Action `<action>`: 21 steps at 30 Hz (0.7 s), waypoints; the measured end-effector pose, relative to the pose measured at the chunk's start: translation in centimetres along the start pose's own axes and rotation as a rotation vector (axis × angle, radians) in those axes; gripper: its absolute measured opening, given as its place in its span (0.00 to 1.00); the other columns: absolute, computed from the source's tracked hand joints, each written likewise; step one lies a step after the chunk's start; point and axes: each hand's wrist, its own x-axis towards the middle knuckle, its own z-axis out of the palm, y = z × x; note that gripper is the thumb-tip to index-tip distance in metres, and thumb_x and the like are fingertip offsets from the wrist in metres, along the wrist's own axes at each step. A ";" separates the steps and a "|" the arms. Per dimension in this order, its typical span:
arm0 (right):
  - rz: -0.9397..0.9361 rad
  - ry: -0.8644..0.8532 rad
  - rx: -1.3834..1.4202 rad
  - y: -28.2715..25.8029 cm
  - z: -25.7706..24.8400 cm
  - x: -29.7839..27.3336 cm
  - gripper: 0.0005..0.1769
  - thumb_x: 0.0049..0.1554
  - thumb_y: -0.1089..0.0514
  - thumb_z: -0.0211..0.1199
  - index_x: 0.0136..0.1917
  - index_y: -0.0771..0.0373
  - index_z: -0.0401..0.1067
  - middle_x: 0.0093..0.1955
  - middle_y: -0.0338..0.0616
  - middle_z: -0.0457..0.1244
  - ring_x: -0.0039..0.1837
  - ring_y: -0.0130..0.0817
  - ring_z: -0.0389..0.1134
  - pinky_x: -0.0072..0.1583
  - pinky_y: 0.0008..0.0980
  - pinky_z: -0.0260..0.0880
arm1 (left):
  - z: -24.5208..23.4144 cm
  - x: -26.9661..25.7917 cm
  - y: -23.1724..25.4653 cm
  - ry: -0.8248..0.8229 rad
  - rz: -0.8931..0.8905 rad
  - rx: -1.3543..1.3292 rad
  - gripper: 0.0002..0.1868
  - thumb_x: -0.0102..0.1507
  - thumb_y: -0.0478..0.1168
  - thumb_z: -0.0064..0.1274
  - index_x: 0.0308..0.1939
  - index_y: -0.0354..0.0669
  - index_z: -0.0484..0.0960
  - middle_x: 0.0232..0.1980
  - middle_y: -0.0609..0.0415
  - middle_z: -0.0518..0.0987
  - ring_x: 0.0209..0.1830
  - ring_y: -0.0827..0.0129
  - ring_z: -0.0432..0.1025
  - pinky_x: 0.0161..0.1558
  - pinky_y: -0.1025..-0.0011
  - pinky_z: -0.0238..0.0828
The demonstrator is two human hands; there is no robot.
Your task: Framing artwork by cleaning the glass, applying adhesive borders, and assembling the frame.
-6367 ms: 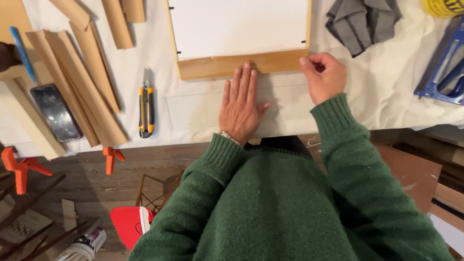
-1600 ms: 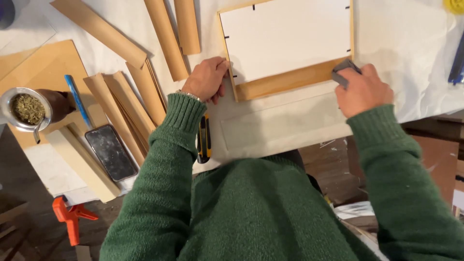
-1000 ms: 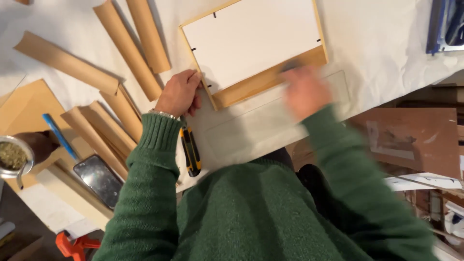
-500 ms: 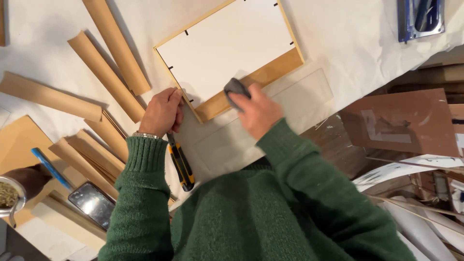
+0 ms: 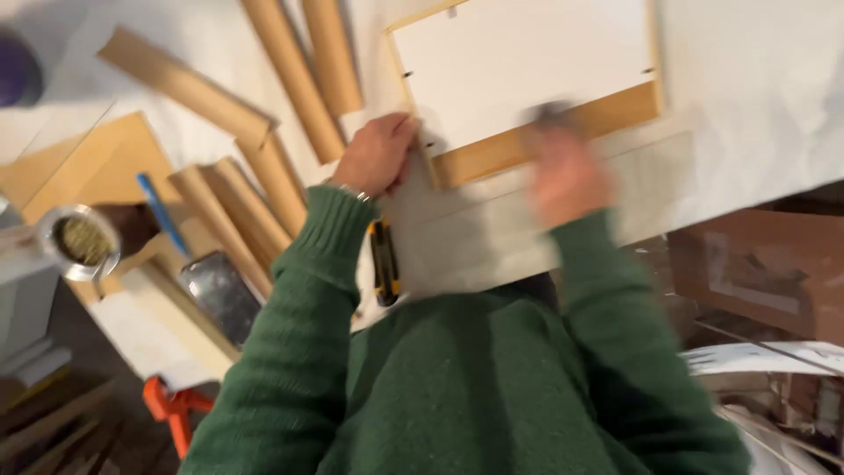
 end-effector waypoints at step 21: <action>0.190 -0.035 -0.088 0.6 -2.5 0.0 0.24 0.53 0.54 0.66 0.63 0.49 0.74 0.53 0.52 0.65 0.50 0.56 0.68 0.47 0.55 0.69 | -0.3 -1.6 3.0 -0.023 -0.111 0.001 0.21 0.70 0.52 0.39 0.36 0.39 0.76 0.16 0.55 0.71 0.12 0.71 0.66 0.17 0.67 0.67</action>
